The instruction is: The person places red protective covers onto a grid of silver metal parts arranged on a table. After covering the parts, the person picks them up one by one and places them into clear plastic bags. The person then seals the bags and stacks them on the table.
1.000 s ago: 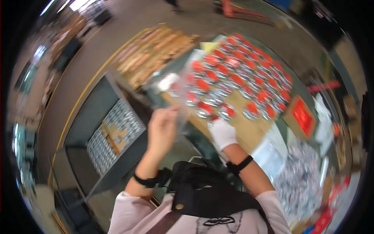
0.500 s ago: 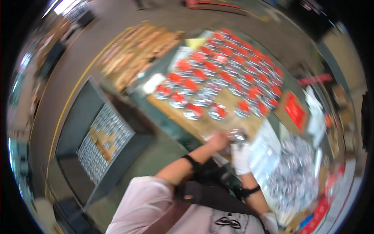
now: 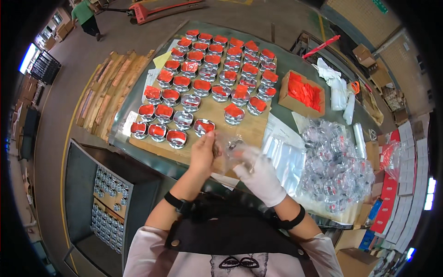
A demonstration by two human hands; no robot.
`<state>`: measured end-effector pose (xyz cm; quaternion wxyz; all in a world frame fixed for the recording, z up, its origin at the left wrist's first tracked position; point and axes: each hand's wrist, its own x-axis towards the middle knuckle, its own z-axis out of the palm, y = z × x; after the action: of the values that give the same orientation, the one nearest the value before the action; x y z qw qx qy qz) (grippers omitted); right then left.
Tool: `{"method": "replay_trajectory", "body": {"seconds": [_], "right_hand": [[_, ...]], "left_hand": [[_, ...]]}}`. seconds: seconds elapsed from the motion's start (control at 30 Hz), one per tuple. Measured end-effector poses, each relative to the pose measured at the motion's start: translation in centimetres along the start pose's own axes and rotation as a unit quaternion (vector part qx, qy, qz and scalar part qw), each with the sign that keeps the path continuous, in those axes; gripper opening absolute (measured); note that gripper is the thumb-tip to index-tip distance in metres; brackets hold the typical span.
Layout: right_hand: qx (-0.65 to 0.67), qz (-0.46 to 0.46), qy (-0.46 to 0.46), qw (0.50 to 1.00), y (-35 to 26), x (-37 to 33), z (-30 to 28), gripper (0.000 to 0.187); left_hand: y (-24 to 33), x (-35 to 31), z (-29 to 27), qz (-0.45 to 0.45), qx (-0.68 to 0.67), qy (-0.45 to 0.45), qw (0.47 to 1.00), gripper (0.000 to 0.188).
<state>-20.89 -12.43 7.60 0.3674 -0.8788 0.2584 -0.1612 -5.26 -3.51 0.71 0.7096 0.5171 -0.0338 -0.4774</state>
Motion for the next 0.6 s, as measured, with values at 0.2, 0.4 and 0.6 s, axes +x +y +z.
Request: {"method": "replay_trajectory", "body": {"seconds": [0.2,0.4,0.6], "right_hand": [[0.428,0.390,-0.053,0.814,7.3,1.2,3.3,0.041],[-0.121,-0.002,-0.028,0.992,5.0,-0.2,4.3,0.020],[-0.172,-0.087,-0.127,0.973,8.9,3.6,4.9,0.020]], "left_hand": [[-2.1,-0.9,0.9,0.247,0.646,-0.108,0.714,0.031],[-4.9,0.1,-0.1,0.180,0.684,-0.056,0.705,0.024],[-4.8,-0.2,0.1,0.224,0.683,-0.050,0.694,0.029]]}}
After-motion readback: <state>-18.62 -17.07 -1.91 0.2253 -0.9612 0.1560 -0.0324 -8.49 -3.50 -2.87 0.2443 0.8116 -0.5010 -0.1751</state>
